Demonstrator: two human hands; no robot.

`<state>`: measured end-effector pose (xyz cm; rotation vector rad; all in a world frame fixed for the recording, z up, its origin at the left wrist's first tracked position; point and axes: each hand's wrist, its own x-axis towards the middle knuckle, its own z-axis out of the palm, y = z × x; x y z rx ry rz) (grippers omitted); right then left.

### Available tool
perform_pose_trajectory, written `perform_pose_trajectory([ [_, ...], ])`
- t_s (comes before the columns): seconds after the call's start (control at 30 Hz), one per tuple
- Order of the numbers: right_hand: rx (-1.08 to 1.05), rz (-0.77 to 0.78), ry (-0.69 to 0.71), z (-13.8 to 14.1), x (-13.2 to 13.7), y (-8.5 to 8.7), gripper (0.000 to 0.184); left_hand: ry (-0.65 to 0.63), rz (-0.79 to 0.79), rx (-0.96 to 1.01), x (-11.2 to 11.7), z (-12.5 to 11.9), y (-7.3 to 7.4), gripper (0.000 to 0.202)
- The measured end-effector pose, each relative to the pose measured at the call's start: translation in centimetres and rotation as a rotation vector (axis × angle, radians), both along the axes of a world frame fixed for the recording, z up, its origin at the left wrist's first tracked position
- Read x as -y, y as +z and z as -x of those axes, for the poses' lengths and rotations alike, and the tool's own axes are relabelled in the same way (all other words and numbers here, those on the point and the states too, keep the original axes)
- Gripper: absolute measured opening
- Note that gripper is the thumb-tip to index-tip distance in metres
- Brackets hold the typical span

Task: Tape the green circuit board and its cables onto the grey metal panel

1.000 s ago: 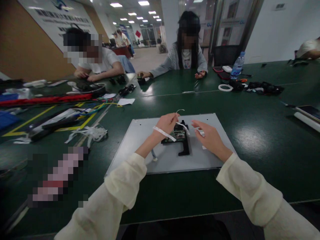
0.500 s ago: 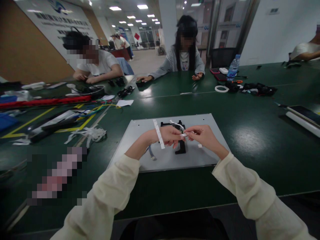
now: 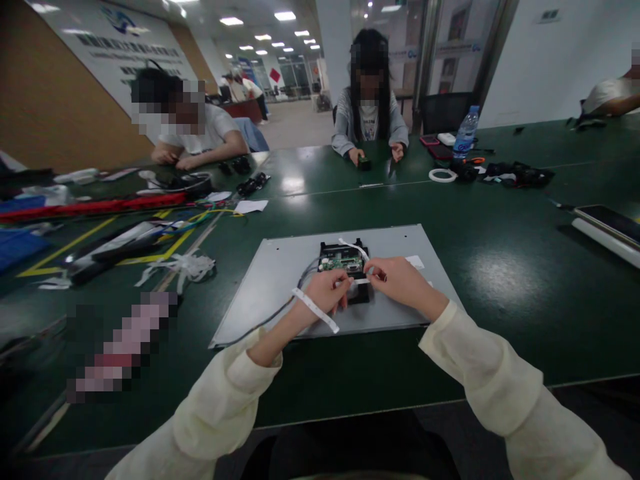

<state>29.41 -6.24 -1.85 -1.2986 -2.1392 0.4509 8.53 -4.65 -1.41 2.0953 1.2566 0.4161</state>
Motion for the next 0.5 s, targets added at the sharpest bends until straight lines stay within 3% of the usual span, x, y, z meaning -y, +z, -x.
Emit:
perform_pose_trajectory([
  [0.17,0.076,-0.026,-0.025,-0.55,-0.24,-0.41,0.017,0.016,-0.217,-0.136,0.25,-0.49,-0.11,0.028],
  [0.5,0.107,0.024,0.014,-0.24,-0.16,-0.66,0.015,0.033,-0.311,-0.293,0.67,-0.44,-0.14,0.026],
])
